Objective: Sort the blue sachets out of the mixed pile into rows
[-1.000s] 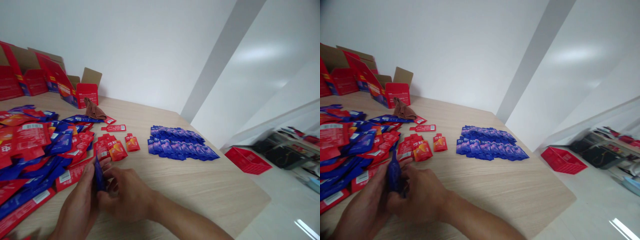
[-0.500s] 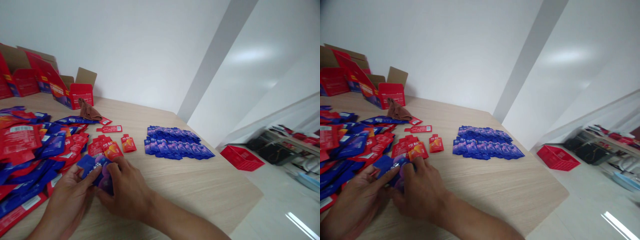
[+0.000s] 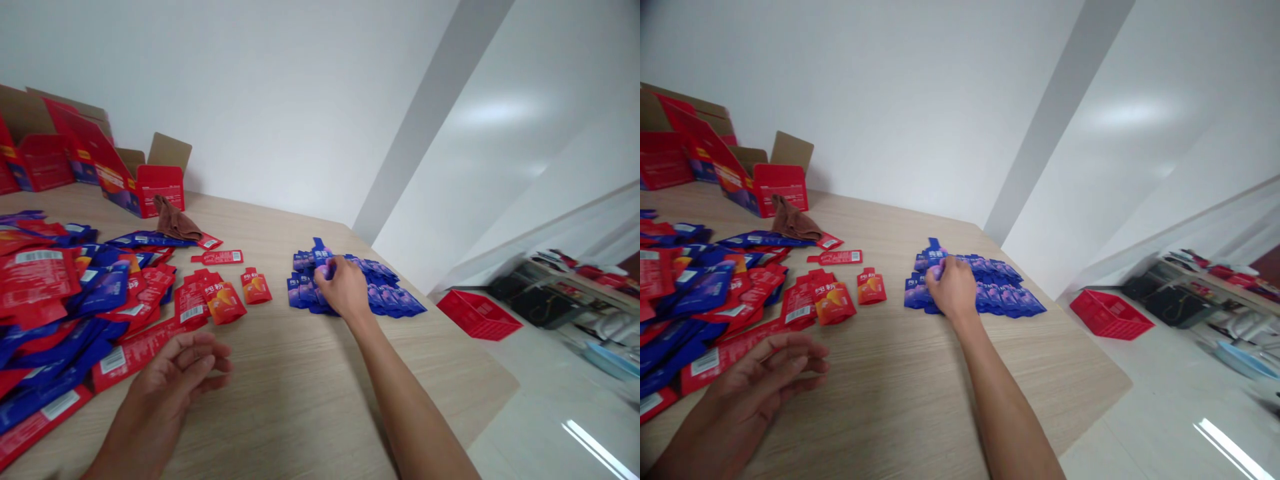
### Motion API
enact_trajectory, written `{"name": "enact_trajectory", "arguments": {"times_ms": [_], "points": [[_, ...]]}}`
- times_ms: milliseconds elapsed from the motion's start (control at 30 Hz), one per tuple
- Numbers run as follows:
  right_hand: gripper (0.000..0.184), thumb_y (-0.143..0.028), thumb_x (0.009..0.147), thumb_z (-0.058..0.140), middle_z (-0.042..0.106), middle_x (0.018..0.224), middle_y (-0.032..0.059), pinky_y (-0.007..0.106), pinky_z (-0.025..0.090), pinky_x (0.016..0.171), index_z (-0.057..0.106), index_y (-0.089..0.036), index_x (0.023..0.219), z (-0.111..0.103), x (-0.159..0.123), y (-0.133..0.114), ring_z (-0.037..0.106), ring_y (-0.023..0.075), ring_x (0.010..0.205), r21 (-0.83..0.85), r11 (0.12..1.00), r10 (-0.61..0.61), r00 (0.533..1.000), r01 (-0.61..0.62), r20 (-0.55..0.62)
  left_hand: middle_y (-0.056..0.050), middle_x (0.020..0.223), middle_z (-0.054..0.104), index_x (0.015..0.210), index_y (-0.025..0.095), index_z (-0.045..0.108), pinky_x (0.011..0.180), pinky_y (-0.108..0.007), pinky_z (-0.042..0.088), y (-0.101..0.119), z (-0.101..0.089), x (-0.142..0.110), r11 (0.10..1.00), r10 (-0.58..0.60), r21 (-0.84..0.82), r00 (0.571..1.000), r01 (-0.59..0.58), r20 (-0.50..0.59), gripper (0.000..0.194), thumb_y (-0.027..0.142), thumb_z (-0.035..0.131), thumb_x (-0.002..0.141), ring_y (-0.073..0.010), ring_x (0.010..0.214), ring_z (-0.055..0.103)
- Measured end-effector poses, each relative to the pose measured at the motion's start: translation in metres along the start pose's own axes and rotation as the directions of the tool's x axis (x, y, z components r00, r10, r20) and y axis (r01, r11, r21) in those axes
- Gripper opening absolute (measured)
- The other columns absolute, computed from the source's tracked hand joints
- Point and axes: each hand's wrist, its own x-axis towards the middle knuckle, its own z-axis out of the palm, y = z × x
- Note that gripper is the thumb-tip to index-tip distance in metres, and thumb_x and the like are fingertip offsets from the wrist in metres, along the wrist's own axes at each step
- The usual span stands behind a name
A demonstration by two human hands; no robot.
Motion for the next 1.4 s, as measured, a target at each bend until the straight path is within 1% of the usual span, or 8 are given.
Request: {"name": "enact_trajectory", "arguments": {"times_ms": [100,200,400,667,1067,1167,1267,1400], "points": [[0.035,-0.035,0.103,0.062,0.081,0.116,0.0241,0.038,0.056,0.096,0.076,-0.008,0.122,0.008,0.014,0.04,0.077,0.0347,0.112,-0.081,0.983,0.169,0.984,-0.165,0.051,-0.007,0.09,0.081,0.09,0.02,0.079,0.069,-0.03,0.066,-0.009,-0.002,0.001,0.999,0.031,0.021,0.998,-0.032,0.062,0.05,0.049,0.102,0.056,-0.0262,0.082,0.076],[0.035,-0.035,0.1,0.065,0.082,0.116,0.0248,0.038,0.057,0.094,0.08,-0.009,0.119,0.016,0.015,0.058,0.079,0.0364,0.114,-0.135,0.965,0.24,0.964,-0.225,0.115,-0.006,0.092,0.081,0.094,0.021,0.078,0.069,-0.031,0.066,-0.02,-0.006,0.007,0.998,0.059,0.03,0.993,-0.062,0.104,0.046,0.046,0.1,0.063,-0.0257,0.082,0.076],[0.037,-0.038,0.1,0.066,0.08,0.125,0.0275,0.041,0.06,0.096,0.082,-0.009,0.118,0.024,0.017,0.052,0.078,0.038,0.12,-0.195,0.951,0.276,0.943,-0.24,0.188,-0.005,0.094,0.082,0.1,0.021,0.075,0.07,-0.03,0.066,-0.026,-0.009,0.01,0.997,0.079,0.004,0.992,-0.08,0.095,0.046,0.04,0.1,0.065,-0.0239,0.081,0.077],[0.041,-0.052,0.107,0.072,0.078,0.128,0.0129,0.049,0.061,0.106,0.076,-0.015,0.122,0.033,0.023,0.045,0.074,0.0271,0.122,-0.253,0.942,0.281,0.932,-0.221,0.23,-0.005,0.095,0.082,0.101,0.022,0.077,0.071,-0.03,0.065,-0.03,-0.013,0.013,0.995,0.091,0.021,0.984,-0.095,0.153,0.042,0.039,0.1,0.071,-0.0236,0.082,0.077],[0.045,-0.056,0.108,0.068,0.077,0.133,0.0146,0.052,0.056,0.111,0.076,-0.016,0.125,0.038,0.021,0.042,0.071,0.0304,0.13,-0.281,0.945,0.241,0.935,-0.165,0.26,-0.004,0.091,0.083,0.101,0.022,0.074,0.068,-0.03,0.063,-0.031,-0.003,0.004,0.99,0.137,-0.056,0.988,-0.133,0.071,0.039,0.033,0.096,0.071,-0.0216,0.074,0.075],[0.054,-0.06,0.109,0.061,0.077,0.131,0.0244,0.053,0.054,0.11,0.078,-0.012,0.126,0.034,0.022,0.048,0.068,0.0382,0.135,-0.26,0.956,0.207,0.938,-0.134,0.278,-0.004,0.09,0.082,0.1,0.022,0.074,0.067,-0.03,0.061,-0.031,-0.001,0.003,0.988,0.143,-0.073,0.987,-0.138,0.07,0.038,0.031,0.096,0.07,-0.0212,0.072,0.074],[0.065,-0.063,0.103,0.068,0.067,0.15,0.0275,0.06,0.048,0.115,0.071,-0.014,0.145,0.025,0.023,0.063,0.058,0.0439,0.146,-0.226,0.972,0.129,0.942,-0.059,0.31,-0.005,0.092,0.082,0.101,0.022,0.074,0.069,-0.031,0.063,-0.031,-0.004,0.005,0.992,0.119,-0.048,0.989,-0.115,0.088,0.042,0.034,0.098,0.068,-0.0229,0.076,0.075],[0.116,-0.058,0.076,0.097,0.032,0.181,0.0235,0.073,0.028,0.127,0.042,-0.027,0.173,0.019,0.017,0.088,0.023,0.0484,0.169,-0.193,0.978,0.002,0.927,0.076,0.375,-0.006,0.092,0.082,0.102,0.022,0.074,0.07,-0.034,0.063,-0.03,-0.005,0.006,0.993,0.107,-0.051,0.991,-0.103,0.08,0.048,0.035,0.1,0.064,-0.0252,0.075,0.076]]}}
